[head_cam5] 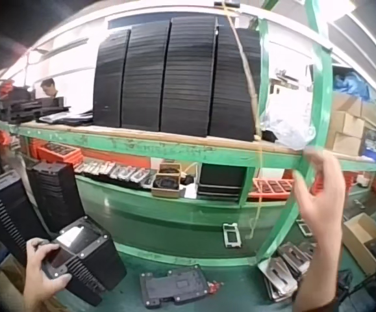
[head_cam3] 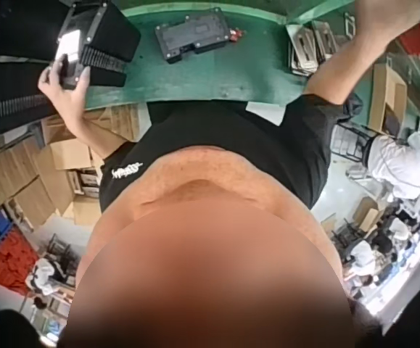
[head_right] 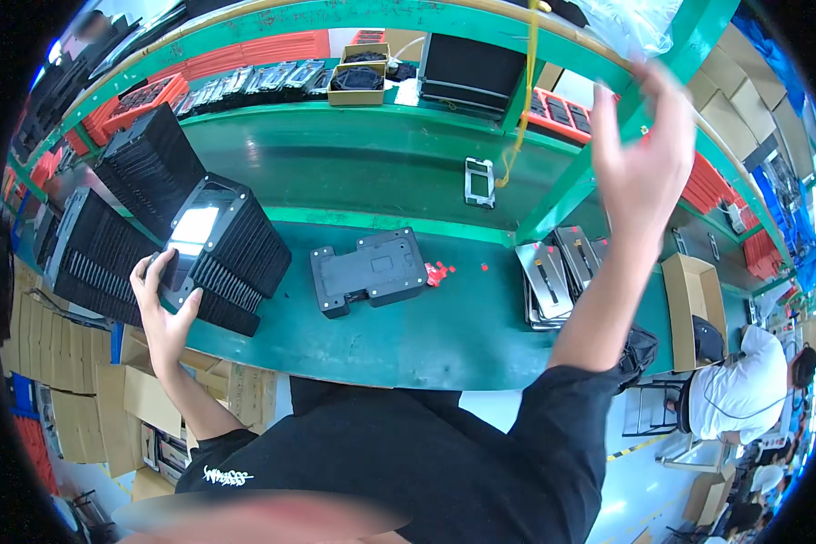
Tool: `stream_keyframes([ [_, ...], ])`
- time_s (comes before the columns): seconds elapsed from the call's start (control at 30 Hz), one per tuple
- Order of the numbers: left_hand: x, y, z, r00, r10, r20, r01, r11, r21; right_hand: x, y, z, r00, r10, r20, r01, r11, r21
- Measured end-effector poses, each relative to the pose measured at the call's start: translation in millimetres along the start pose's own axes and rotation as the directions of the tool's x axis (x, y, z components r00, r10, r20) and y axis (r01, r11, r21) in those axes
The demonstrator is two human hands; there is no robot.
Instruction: Assembling various components of an electronic device on a production line.
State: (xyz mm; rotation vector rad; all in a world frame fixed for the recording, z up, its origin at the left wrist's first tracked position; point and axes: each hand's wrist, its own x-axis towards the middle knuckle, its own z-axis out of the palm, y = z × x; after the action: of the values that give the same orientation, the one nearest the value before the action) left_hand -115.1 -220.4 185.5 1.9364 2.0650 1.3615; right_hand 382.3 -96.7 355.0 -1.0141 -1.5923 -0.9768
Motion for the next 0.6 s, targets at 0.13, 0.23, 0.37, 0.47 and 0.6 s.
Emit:
stream_keyframes([
  [0.13,3,0,1,1.000,-0.007,0.014,0.007,1.000,-0.017,89,18,15,0.930,-0.337,0.149,0.368,0.845,-0.388],
  [0.23,4,2,4,1.000,-0.011,0.013,0.011,1.000,-0.013,131,63,47,0.819,0.237,0.522,-0.089,0.952,-0.292],
  [0.37,3,3,5,1.000,-0.017,-0.003,0.017,1.000,-0.016,151,109,78,0.594,0.408,0.693,-0.119,0.897,-0.426],
  [0.47,4,2,4,1.000,-0.004,-0.007,0.004,1.000,-0.010,164,79,59,0.836,0.217,0.503,0.048,0.885,-0.463],
  [0.6,4,5,1,1.000,-0.025,0.015,0.026,0.999,-0.033,152,52,21,0.990,0.086,0.110,-0.064,0.980,-0.188],
])
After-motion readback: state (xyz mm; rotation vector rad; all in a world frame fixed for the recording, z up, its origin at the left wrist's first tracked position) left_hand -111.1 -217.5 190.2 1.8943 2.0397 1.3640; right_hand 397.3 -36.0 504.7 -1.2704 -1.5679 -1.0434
